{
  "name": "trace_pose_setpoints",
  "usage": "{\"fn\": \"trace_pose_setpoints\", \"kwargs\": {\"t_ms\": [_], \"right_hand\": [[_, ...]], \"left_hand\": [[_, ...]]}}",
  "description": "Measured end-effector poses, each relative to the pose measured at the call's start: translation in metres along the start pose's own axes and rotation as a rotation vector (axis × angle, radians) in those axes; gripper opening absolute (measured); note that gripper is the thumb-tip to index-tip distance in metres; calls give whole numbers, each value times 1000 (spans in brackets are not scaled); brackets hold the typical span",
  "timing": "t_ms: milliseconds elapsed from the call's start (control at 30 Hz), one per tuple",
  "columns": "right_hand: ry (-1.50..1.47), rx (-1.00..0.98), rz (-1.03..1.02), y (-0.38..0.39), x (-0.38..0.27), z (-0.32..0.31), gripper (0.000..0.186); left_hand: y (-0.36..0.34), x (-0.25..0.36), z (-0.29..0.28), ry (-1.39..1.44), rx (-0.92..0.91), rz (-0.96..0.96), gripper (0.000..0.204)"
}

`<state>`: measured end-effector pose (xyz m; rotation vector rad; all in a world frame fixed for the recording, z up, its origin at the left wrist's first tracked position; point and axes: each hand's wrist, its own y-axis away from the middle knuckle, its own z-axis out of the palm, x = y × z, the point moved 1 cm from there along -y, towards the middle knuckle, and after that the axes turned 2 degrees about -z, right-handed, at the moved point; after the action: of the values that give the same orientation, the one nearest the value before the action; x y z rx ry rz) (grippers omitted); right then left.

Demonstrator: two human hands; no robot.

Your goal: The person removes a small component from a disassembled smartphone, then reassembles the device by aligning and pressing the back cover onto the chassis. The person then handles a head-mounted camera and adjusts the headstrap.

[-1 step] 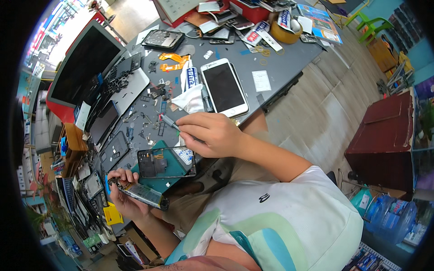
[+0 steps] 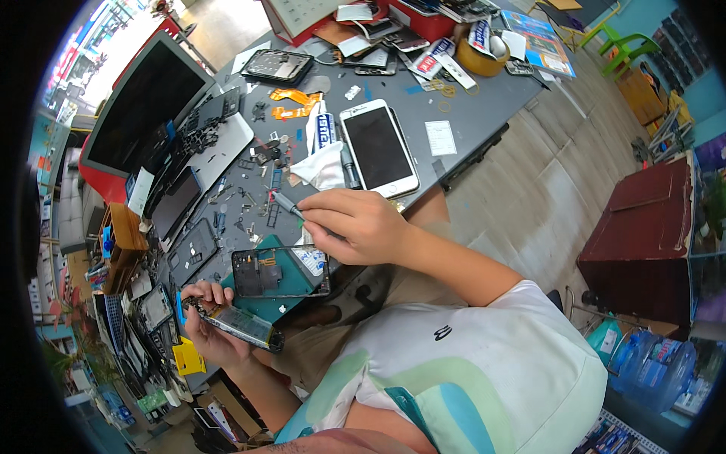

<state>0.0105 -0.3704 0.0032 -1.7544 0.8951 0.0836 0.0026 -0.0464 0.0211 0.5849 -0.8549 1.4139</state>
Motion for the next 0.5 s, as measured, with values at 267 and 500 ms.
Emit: {"fn": "trace_pose_setpoints", "kwargs": {"t_ms": [267, 500], "right_hand": [[-8, -58, -29, -4, 0, -2, 20], [10, -177, -66, -11, -6, -3, 32]], "left_hand": [[1, -8, -1, 6, 46, 85, 29], [4, -12, -13, 56, 39, 109, 30]]}}
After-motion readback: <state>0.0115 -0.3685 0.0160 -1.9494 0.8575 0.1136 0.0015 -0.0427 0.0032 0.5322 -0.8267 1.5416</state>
